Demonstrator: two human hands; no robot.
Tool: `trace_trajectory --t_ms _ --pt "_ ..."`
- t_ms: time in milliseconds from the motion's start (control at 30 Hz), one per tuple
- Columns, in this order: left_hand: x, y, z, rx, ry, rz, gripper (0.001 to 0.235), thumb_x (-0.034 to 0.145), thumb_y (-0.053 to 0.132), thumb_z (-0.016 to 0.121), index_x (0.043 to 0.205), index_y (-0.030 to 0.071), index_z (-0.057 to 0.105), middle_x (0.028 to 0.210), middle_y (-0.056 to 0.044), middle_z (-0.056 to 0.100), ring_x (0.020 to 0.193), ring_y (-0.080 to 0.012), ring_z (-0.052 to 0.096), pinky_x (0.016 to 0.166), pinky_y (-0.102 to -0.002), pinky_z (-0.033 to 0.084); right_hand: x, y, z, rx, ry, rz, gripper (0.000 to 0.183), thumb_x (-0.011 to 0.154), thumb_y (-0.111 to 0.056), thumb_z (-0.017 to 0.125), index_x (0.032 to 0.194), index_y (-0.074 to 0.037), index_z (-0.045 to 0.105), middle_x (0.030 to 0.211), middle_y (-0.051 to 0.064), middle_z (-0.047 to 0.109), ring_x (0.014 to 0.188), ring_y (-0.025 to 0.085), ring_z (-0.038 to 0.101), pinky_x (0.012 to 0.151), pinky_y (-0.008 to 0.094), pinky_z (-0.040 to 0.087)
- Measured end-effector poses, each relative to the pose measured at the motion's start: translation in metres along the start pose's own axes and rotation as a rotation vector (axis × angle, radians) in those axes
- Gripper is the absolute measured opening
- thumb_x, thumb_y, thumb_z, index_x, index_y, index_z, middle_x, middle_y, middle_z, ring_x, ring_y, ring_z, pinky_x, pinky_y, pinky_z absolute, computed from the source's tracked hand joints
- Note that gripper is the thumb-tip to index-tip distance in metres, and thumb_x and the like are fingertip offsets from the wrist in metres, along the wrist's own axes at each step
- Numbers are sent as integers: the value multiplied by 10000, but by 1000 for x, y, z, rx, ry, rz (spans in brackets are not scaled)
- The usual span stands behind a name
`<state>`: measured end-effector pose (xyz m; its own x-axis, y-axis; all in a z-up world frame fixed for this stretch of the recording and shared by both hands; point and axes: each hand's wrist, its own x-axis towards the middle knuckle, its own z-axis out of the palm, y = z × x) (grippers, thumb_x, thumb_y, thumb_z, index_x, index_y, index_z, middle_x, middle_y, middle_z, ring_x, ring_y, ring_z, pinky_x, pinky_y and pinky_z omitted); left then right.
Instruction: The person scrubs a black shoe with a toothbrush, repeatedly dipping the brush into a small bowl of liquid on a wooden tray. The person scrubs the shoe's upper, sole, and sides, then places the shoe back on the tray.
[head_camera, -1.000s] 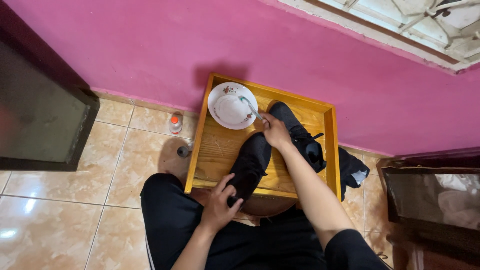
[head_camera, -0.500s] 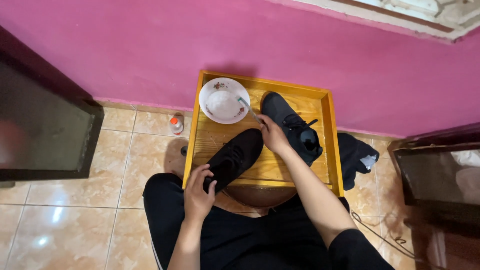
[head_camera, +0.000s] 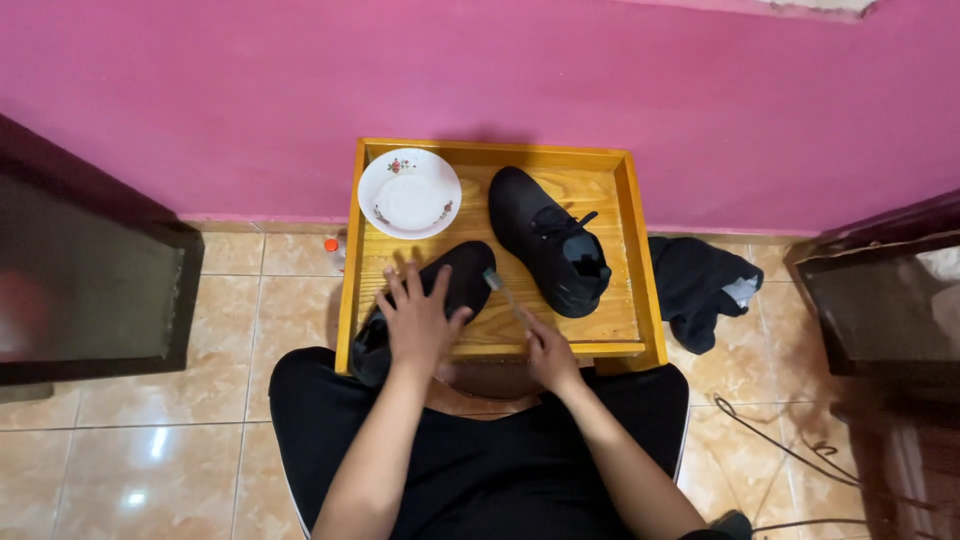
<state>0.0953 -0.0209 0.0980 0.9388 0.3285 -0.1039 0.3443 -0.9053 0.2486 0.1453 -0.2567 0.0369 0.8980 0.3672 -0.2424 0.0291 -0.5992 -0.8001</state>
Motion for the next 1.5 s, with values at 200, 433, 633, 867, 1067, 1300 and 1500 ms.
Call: trace_trajectory --t_ms 200,433,633,867,1067,1300,1500 --pt "41 -43 62 108 -188 -79 641 953 604 539 1555 469 365 1528 -150 504 1423 -445 417 1120 -573 282 -4 36 13 -501 31 -397 459 953 -171 502 1371 -276 661 986 72 724 945 297 715 799 421 596" --pt "44 -39 52 51 -230 -95 715 997 319 560 1627 401 231 1522 -109 523 1392 -390 479 1107 -549 329 14 49 -1 -567 128 -596 278 914 -238 541 1119 -205 726 1025 45 706 920 306 703 749 400 581" --pt "46 -46 67 26 -169 -93 650 1013 323 551 1605 411 296 1473 -76 563 1336 -373 522 1102 -554 362 22 54 -13 -520 72 -594 455 938 -218 484 1340 -334 663 1030 10 708 916 289 721 725 397 601" --pt "49 -48 75 27 -143 -100 622 1012 358 548 1583 455 322 1445 -33 583 1310 -335 536 1094 -534 371 56 70 -26 -524 -42 -487 290 907 -258 517 1065 -281 759 1005 -37 711 956 252 731 774 383 600" --pt "53 -55 83 -5 -180 -124 627 1015 380 530 1589 474 295 1490 -25 549 1318 -349 520 1097 -529 349 54 20 -60 -567 -74 -399 334 861 -167 582 1144 -190 758 945 54 722 943 316 732 754 409 604" --pt "51 -50 76 -50 -183 -129 629 1030 339 512 1595 480 276 1490 -34 555 1313 -344 532 1092 -506 348 36 -5 -56 -589 -252 -315 314 891 -200 586 1145 -241 766 981 48 762 964 314 738 843 483 600" --pt "53 -50 76 -7 -217 -157 612 1022 392 495 1587 492 279 1539 -15 511 1342 -358 500 1090 -516 358 30 2 -27 -451 -253 -508 245 896 -165 552 998 -138 773 995 97 764 976 351 729 775 471 599"
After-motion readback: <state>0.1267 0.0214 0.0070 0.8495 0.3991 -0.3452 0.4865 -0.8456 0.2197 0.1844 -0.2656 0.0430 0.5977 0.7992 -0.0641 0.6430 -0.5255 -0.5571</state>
